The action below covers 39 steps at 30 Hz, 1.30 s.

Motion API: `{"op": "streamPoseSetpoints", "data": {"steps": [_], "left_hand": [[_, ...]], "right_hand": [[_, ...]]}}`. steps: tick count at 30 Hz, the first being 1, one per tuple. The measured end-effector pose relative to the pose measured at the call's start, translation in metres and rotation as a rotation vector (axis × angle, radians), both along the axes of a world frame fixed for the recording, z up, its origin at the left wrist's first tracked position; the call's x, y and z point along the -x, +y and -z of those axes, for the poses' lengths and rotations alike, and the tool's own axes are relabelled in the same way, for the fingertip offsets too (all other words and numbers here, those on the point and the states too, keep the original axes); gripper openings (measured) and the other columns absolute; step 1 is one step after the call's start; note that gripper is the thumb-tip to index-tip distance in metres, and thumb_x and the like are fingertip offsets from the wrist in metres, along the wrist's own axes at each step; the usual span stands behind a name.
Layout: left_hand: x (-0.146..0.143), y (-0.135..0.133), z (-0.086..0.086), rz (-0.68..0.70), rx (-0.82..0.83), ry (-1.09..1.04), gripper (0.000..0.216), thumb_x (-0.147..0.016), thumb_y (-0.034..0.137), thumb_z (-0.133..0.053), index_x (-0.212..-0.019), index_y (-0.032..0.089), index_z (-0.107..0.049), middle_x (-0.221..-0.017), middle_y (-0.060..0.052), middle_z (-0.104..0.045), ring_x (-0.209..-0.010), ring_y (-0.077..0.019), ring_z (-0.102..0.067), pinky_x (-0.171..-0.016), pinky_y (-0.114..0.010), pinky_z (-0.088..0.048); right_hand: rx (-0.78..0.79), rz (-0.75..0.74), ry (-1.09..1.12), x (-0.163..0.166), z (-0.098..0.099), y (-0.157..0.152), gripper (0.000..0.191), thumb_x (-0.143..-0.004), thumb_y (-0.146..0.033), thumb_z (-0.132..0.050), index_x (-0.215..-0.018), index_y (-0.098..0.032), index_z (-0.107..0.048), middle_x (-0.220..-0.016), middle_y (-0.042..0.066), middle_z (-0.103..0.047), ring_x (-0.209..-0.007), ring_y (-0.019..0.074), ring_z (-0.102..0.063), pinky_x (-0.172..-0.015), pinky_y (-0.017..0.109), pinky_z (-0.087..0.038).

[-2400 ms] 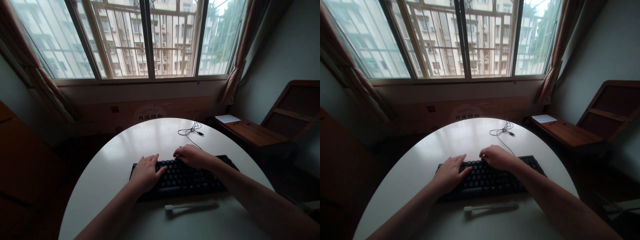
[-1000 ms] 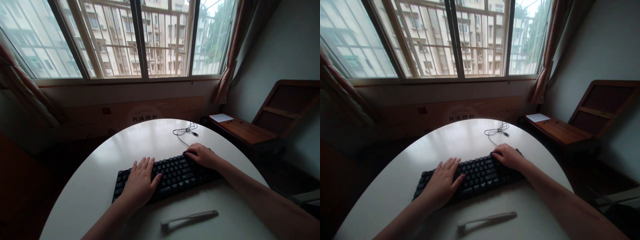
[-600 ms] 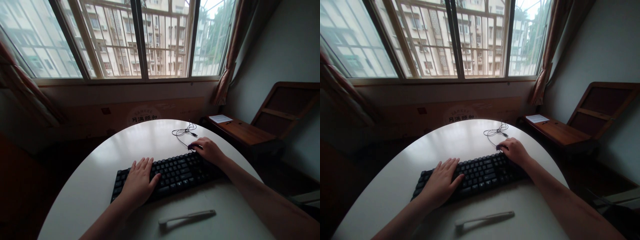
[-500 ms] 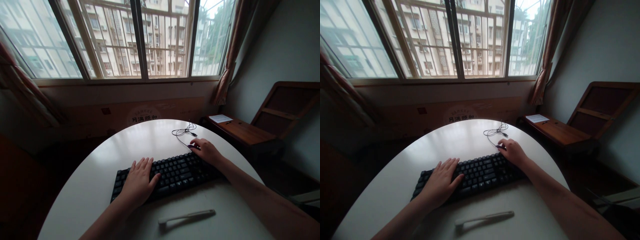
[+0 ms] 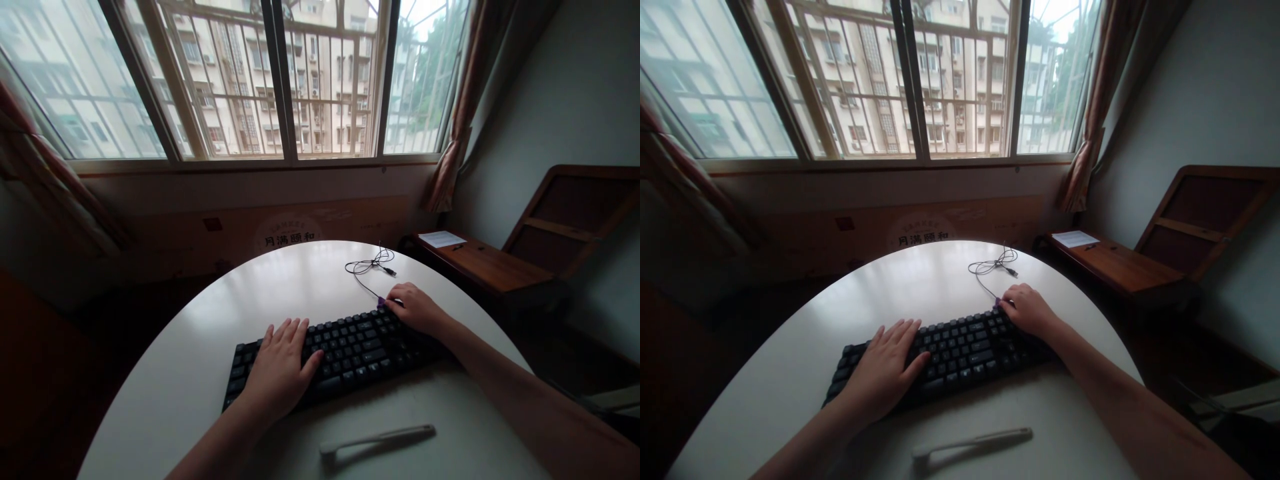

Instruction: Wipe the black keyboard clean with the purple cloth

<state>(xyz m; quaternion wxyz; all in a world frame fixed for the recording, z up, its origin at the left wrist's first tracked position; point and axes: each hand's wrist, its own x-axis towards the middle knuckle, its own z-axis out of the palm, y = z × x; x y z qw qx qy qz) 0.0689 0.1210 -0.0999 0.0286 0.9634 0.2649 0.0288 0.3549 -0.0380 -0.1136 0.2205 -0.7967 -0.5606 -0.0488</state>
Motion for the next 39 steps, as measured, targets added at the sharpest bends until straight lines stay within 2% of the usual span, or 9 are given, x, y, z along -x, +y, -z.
{"op": "streamPoseSetpoints", "data": {"steps": [10,15,19,26,30,33,37,39], "left_hand": [[-0.002,-0.005,0.000,-0.036,-0.019,-0.003,0.066,-0.093,0.054,-0.034,-0.147,0.016,-0.038,-0.152,-0.009,-0.038,-0.143,-0.0275,-0.028,-0.120,-0.049,-0.016],[-0.002,-0.004,0.001,-0.040,-0.042,-0.010,0.066,-0.093,0.053,-0.033,-0.147,0.016,-0.038,-0.152,-0.009,-0.038,-0.143,-0.0271,-0.029,-0.120,-0.048,-0.016],[-0.003,-0.002,0.002,-0.029,-0.036,-0.029,0.067,-0.093,0.054,-0.033,-0.147,0.015,-0.038,-0.152,-0.010,-0.039,-0.143,-0.0276,-0.030,-0.120,-0.047,-0.016],[0.000,-0.002,0.003,-0.020,-0.024,-0.068,0.066,-0.092,0.055,-0.035,-0.145,0.016,-0.041,-0.150,-0.011,-0.041,-0.141,-0.0281,-0.033,-0.119,-0.046,-0.019],[0.000,-0.002,0.004,-0.021,-0.031,-0.076,0.065,-0.092,0.054,-0.035,-0.144,0.016,-0.042,-0.149,-0.011,-0.043,-0.140,-0.0273,-0.035,-0.118,-0.045,-0.020],[0.000,-0.001,0.005,-0.023,-0.038,-0.072,0.065,-0.092,0.055,-0.035,-0.145,0.017,-0.041,-0.149,-0.010,-0.043,-0.140,-0.0270,-0.036,-0.118,-0.044,-0.020],[0.000,-0.001,0.005,-0.026,-0.041,-0.072,0.066,-0.092,0.054,-0.035,-0.145,0.015,-0.041,-0.149,-0.011,-0.043,-0.140,-0.0273,-0.036,-0.118,-0.045,-0.020],[-0.001,-0.002,0.004,-0.034,-0.038,-0.064,0.067,-0.092,0.055,-0.035,-0.145,0.014,-0.041,-0.149,-0.012,-0.042,-0.140,-0.0277,-0.035,-0.118,-0.045,-0.020]], "right_hand": [[-0.012,-0.052,0.062,0.031,-0.003,0.018,0.023,-0.092,-0.024,-0.050,-0.082,-0.016,-0.069,-0.085,0.008,-0.069,-0.087,0.0218,-0.058,-0.084,0.034,-0.042],[-0.038,-0.135,0.068,0.037,-0.003,0.021,0.022,-0.093,-0.025,-0.052,-0.085,-0.018,-0.071,-0.085,0.007,-0.070,-0.087,0.0209,-0.059,-0.084,0.033,-0.042],[-0.030,-0.197,0.111,0.032,-0.006,0.018,0.024,-0.092,-0.026,-0.052,-0.084,-0.017,-0.072,-0.086,0.007,-0.070,-0.084,0.0193,-0.061,-0.081,0.031,-0.044],[0.013,-0.209,-0.052,0.013,-0.014,0.005,0.024,-0.089,-0.029,-0.055,-0.076,-0.019,-0.073,-0.075,0.007,-0.070,-0.079,0.0206,-0.058,-0.081,0.034,-0.044],[0.021,-0.249,-0.060,-0.002,-0.019,-0.007,0.027,-0.090,-0.031,-0.054,-0.073,-0.020,-0.072,-0.076,0.007,-0.069,-0.079,0.0202,-0.056,-0.080,0.034,-0.044],[-0.011,-0.211,-0.067,-0.019,-0.020,-0.020,0.026,-0.089,-0.031,-0.055,-0.074,-0.020,-0.072,-0.077,0.006,-0.069,-0.081,0.0206,-0.057,-0.081,0.033,-0.043],[-0.125,-0.037,-0.036,-0.041,-0.017,-0.033,0.026,-0.090,-0.031,-0.054,-0.079,-0.018,-0.074,-0.082,0.007,-0.070,-0.083,0.0207,-0.059,-0.082,0.033,-0.043],[-0.145,0.003,0.003,-0.045,-0.014,-0.034,0.027,-0.090,-0.033,-0.054,-0.081,-0.017,-0.074,-0.082,0.008,-0.070,-0.083,0.0204,-0.060,-0.082,0.032,-0.043]]}}
